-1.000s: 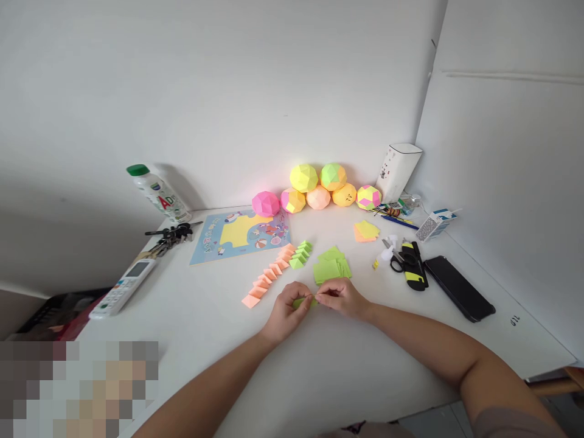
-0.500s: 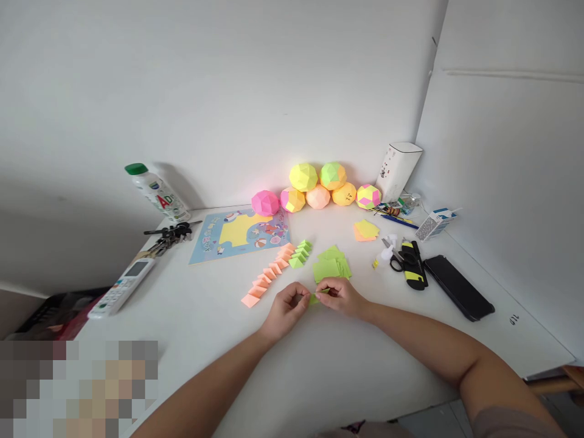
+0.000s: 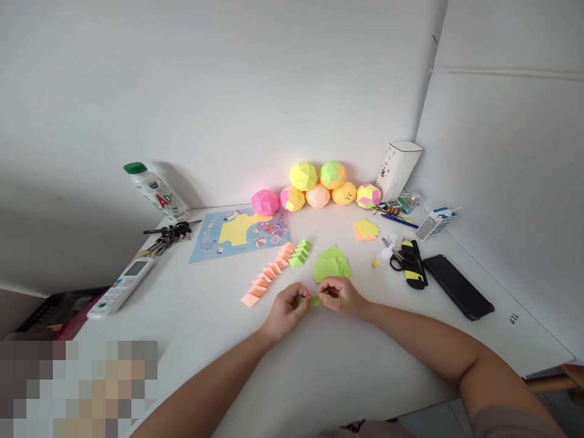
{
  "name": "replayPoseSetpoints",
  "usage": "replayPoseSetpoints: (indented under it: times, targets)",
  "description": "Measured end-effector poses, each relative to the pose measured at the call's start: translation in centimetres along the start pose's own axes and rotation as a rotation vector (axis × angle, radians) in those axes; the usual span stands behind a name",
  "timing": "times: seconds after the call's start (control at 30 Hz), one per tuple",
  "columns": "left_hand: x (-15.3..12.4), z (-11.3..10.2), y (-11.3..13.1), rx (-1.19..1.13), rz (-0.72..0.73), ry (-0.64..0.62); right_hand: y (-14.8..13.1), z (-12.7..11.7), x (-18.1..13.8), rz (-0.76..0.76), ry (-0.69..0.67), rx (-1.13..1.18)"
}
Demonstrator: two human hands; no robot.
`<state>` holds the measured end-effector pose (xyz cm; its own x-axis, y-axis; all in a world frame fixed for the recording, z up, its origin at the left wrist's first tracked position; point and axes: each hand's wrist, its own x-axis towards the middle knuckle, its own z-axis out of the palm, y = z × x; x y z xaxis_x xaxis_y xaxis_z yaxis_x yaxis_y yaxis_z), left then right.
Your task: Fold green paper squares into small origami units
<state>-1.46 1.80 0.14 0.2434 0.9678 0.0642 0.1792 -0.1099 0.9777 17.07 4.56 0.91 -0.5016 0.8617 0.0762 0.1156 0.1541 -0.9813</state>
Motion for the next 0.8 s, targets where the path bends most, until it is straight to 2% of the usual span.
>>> replayPoseSetpoints:
  times: [0.23,0.4,0.47,0.6,0.8]
  targets:
    - [0.01,-0.11,0.05,-0.110,-0.086,0.045,0.10,-0.19,0.10,0.127,0.112,0.159]
    - [0.09,-0.17,-0.06,-0.146,-0.104,0.085,0.48,-0.46,0.31,0.112,0.113,0.268]
    - [0.10,-0.17,-0.01,-0.139,-0.107,0.074,0.60,-0.41,0.31,0.095,0.058,0.252]
    - [0.08,-0.17,0.03,-0.094,-0.086,0.038,0.74,-0.16,0.12,0.047,-0.043,0.079]
    - [-0.01,-0.21,-0.35,-0.132,-0.068,0.070,0.46,-0.22,0.02,0.074,0.042,0.092]
